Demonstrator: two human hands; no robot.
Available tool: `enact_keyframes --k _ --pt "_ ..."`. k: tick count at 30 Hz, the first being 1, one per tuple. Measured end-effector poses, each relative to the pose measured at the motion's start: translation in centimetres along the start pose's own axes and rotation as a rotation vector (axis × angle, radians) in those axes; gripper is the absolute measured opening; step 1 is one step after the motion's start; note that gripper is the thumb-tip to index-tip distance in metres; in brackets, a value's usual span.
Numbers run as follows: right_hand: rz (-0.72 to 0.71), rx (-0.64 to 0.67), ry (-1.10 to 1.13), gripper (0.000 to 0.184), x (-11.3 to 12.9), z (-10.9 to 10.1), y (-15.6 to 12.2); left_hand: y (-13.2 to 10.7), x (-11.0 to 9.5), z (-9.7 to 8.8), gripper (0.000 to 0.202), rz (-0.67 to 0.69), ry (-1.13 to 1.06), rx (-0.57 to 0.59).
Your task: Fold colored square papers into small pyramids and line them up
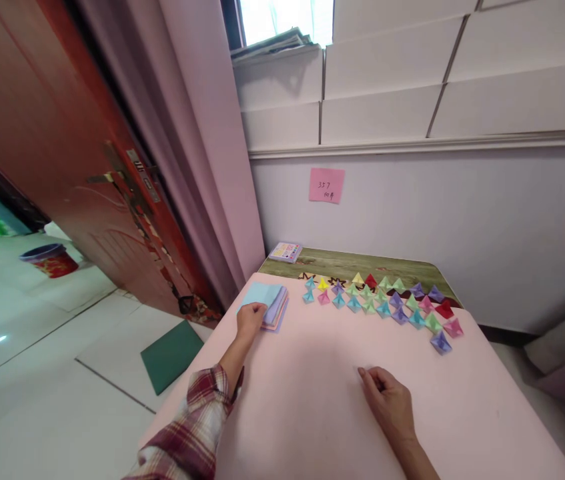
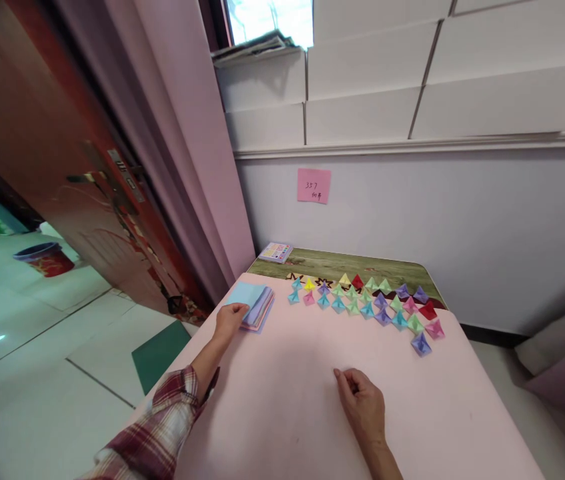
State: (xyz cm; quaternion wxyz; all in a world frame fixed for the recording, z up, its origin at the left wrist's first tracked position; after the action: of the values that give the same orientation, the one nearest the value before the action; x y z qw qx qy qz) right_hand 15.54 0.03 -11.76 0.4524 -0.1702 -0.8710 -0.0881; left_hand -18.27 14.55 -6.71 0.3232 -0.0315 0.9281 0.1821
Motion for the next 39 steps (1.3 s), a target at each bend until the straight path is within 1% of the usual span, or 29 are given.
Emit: enact_keyframes --k 3,6,8,10,11,13,14,15,16,17,18,19,20,22,24,26,29,32,34,35,37,39 --pt "0.000 0.004 0.003 0.047 0.1 -0.1 0.0 0.2 -0.1 -0.4 0.024 -0.005 0.002 -0.056" --pt "-0.004 0.010 0.006 0.047 0.1 -0.1 -0.1 0.2 -0.7 -1.0 0.028 0.037 0.010 -0.110" --pt "0.001 0.009 -0.002 0.046 0.1 -0.1 -0.1 -0.4 -1.6 -1.1 0.031 0.091 0.012 -0.142" --pt "0.008 0.015 -0.007 0.045 0.0 -0.1 -0.1 -1.9 -2.9 -0.7 0.029 0.199 0.001 -0.143" --pt "0.013 0.019 -0.002 0.044 -0.1 0.0 0.0 -2.9 -3.7 -0.2 0.025 0.299 -0.014 -0.105" --pt "0.022 0.020 0.034 0.038 -0.4 0.1 0.2 -5.7 -5.6 1.3 0.023 0.703 -0.026 0.021" --pt "0.026 0.012 0.059 0.035 -0.5 0.2 0.3 -7.2 -6.4 2.1 0.024 0.872 -0.029 0.089" --pt "0.025 -0.004 0.084 0.037 -0.7 0.3 0.4 -8.7 -7.0 3.0 0.024 1.021 -0.033 0.156" --pt "0.017 -0.026 0.106 0.047 -0.7 0.3 0.4 -10.1 -7.5 3.9 0.024 1.155 -0.036 0.222" --pt "-0.003 -0.047 0.117 0.059 -0.8 0.4 0.5 -11.4 -7.9 4.6 0.024 1.256 -0.038 0.269" --pt "-0.034 -0.070 0.120 0.069 -0.8 0.4 0.5 -12.4 -8.1 5.1 0.023 1.324 -0.051 0.275" --pt "-0.074 -0.092 0.116 0.074 -0.7 0.4 0.5 -13.2 -8.2 5.4 0.021 1.370 -0.076 0.234" --pt "-0.117 -0.107 0.105 0.075 -0.7 0.4 0.5 -13.7 -8.1 5.6 0.021 1.383 -0.094 0.203" --pt "-0.205 -0.112 0.060 0.073 -0.7 0.4 0.5 -14.2 -7.8 5.7 0.021 1.350 -0.131 0.161" --pt "-0.280 -0.084 0.014 0.066 -1.1 0.6 0.7 -14.2 -7.5 5.4 0.023 1.266 -0.176 0.152" --pt "-0.325 -0.065 -0.015 0.054 -1.7 0.8 1.1 -14.1 -7.2 5.2 0.023 1.161 -0.235 0.153" --pt "-0.350 -0.061 -0.063 0.043 -2.5 1.0 1.5 -14.2 -7.0 4.9 0.021 1.029 -0.321 0.175" --pt "-0.367 -0.043 -0.104 0.030 -2.7 1.0 1.6 -14.4 -7.0 5.0 0.019 0.947 -0.367 0.201" --pt "-0.348 -0.043 -0.110 0.018 -2.5 1.0 1.5 -14.6 -7.1 5.2 0.019 0.859 -0.370 0.201" --pt "-0.329 -0.047 -0.106 0.016 -2.4 0.9 1.5 -14.7 -7.1 5.3 0.022 0.803 -0.365 0.194" --pt "-0.284 -0.059 -0.097 0.019 -2.2 0.9 1.4 -14.8 -7.3 5.7 0.034 0.696 -0.338 0.136" --pt "-0.247 -0.069 -0.098 0.023 -2.1 0.9 1.4 -15.0 -7.7 6.0 0.048 0.648 -0.285 -0.014"
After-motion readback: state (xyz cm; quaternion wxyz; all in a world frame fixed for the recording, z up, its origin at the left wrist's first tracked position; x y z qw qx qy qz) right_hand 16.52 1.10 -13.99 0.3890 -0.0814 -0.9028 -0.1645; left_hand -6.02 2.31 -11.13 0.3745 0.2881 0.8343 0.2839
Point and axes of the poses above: each hand's wrist, its own y-axis towards the middle knuckle, its own z-axis out of the palm, x = y × z, the point moved 1 cm from there along y, towards the middle knuckle, and after that the axes turned 13 degrees about z, right-handed, at the moved point
